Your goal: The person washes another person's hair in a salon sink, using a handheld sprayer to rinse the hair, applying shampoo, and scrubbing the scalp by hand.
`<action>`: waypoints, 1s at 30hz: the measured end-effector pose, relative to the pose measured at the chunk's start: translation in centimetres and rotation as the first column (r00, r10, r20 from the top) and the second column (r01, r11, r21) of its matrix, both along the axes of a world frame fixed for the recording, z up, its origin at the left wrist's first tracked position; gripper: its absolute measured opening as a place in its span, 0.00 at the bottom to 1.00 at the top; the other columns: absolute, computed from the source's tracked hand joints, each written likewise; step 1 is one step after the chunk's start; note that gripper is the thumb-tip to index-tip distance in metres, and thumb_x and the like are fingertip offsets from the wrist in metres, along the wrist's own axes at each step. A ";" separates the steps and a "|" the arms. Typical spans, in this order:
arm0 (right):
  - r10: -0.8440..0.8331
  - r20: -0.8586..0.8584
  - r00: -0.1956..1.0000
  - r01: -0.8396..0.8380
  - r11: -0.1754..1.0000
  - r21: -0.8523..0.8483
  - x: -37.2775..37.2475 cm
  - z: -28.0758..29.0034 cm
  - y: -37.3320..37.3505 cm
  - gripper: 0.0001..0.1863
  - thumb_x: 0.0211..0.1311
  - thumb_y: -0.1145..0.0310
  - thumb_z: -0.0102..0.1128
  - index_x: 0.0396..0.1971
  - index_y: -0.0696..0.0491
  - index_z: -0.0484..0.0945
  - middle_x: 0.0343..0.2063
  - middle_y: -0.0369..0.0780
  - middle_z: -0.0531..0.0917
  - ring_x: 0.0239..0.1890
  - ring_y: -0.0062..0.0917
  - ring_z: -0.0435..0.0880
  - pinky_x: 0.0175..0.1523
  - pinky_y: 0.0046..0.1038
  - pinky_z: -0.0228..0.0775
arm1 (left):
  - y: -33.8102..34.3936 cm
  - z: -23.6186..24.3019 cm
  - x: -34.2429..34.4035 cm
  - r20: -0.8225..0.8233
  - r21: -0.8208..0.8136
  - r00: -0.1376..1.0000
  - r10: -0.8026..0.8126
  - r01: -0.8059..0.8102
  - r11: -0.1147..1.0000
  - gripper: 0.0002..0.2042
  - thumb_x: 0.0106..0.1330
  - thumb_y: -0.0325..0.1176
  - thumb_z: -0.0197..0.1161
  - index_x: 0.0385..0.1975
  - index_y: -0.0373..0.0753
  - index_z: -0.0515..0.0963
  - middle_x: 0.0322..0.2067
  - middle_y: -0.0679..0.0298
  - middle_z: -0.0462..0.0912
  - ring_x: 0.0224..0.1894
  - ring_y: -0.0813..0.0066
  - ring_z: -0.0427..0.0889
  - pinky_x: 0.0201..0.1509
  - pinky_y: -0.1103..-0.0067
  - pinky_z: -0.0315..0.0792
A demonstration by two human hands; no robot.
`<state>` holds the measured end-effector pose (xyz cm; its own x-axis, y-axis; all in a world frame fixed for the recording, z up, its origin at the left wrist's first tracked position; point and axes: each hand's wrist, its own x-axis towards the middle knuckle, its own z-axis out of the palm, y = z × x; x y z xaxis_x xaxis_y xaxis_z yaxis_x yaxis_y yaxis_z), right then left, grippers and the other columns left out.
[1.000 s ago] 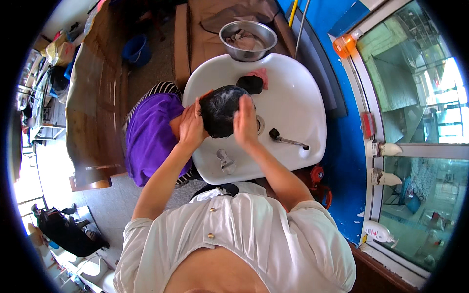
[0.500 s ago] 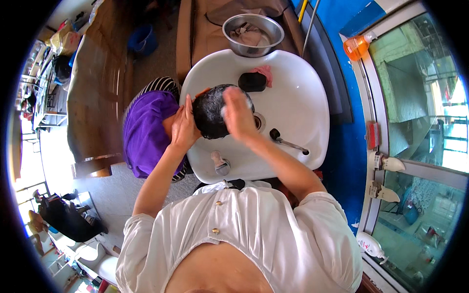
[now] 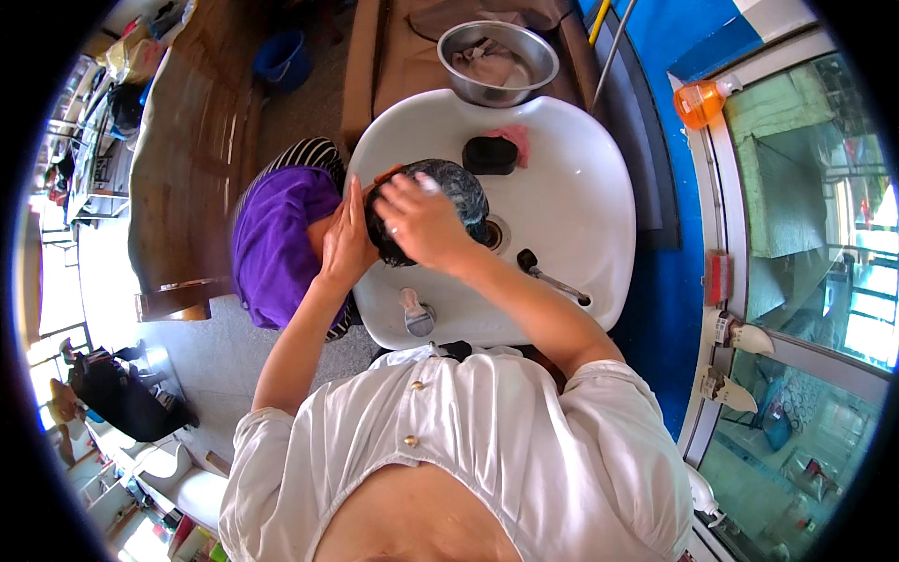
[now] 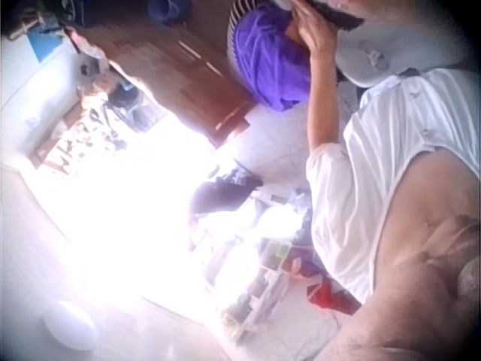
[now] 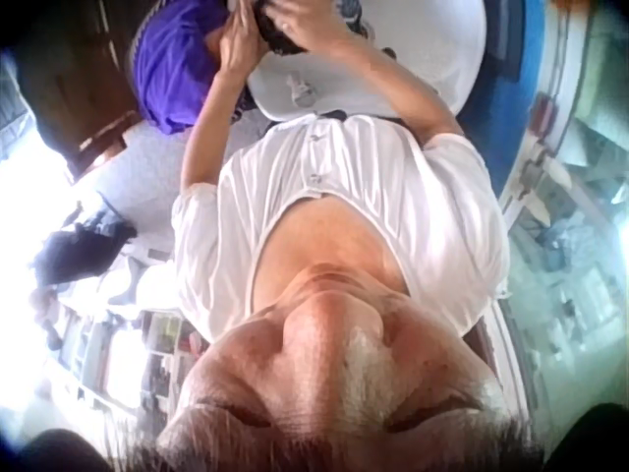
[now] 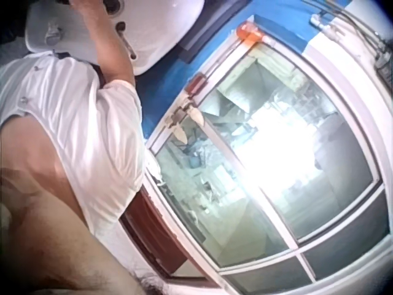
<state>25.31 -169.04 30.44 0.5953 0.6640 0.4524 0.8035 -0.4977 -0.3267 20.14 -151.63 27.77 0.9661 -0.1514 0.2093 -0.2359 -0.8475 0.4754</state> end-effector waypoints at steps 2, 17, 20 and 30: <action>0.061 -0.002 0.998 -0.061 0.991 -0.117 1.1 0.1 1.7 0.09 0.51 0.65 0.56 0.29 0.52 0.80 0.38 0.38 0.80 0.47 0.30 0.75 0.54 0.42 0.64 | 0.0 0.2 0.1 -0.009 0.009 1.000 -0.016 0.016 1.000 0.53 0.36 0.22 0.69 0.64 0.27 0.40 0.57 0.48 0.64 0.58 0.47 0.66 0.60 0.69 0.65; 0.823 -0.561 0.085 0.637 0.389 0.666 2.4 -11.4 -5.5 0.15 0.63 0.63 0.46 0.38 0.55 0.79 0.38 0.43 0.81 0.42 0.31 0.80 0.47 0.29 0.71 | 0.7 0.5 0.5 -0.101 0.147 0.993 -0.061 0.076 0.986 0.51 0.38 0.28 0.68 0.64 0.29 0.43 0.53 0.47 0.70 0.54 0.48 0.70 0.62 0.67 0.62; 0.514 -0.695 0.503 0.253 0.682 0.687 5.6 -7.8 -5.8 0.15 0.62 0.63 0.46 0.37 0.55 0.79 0.37 0.44 0.82 0.41 0.33 0.80 0.46 0.30 0.72 | 0.4 1.1 1.0 -0.107 0.147 0.993 -0.060 0.075 0.986 0.51 0.37 0.29 0.69 0.64 0.29 0.44 0.52 0.47 0.71 0.54 0.49 0.71 0.62 0.67 0.61; -0.003 0.283 0.959 0.049 0.987 -0.155 -2.7 -1.9 1.2 0.17 0.52 0.64 0.53 0.44 0.48 0.78 0.50 0.39 0.75 0.58 0.30 0.68 0.59 0.37 0.63 | 1.7 0.6 1.6 -0.189 0.118 0.978 -0.093 0.116 0.986 0.53 0.32 0.31 0.74 0.62 0.27 0.49 0.53 0.49 0.71 0.53 0.54 0.72 0.60 0.67 0.63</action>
<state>22.62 -167.87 28.50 0.4774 0.7269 0.4937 0.8371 -0.5471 -0.0040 21.76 -149.89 28.38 0.9635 -0.2676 0.0034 -0.2457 -0.8791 0.4085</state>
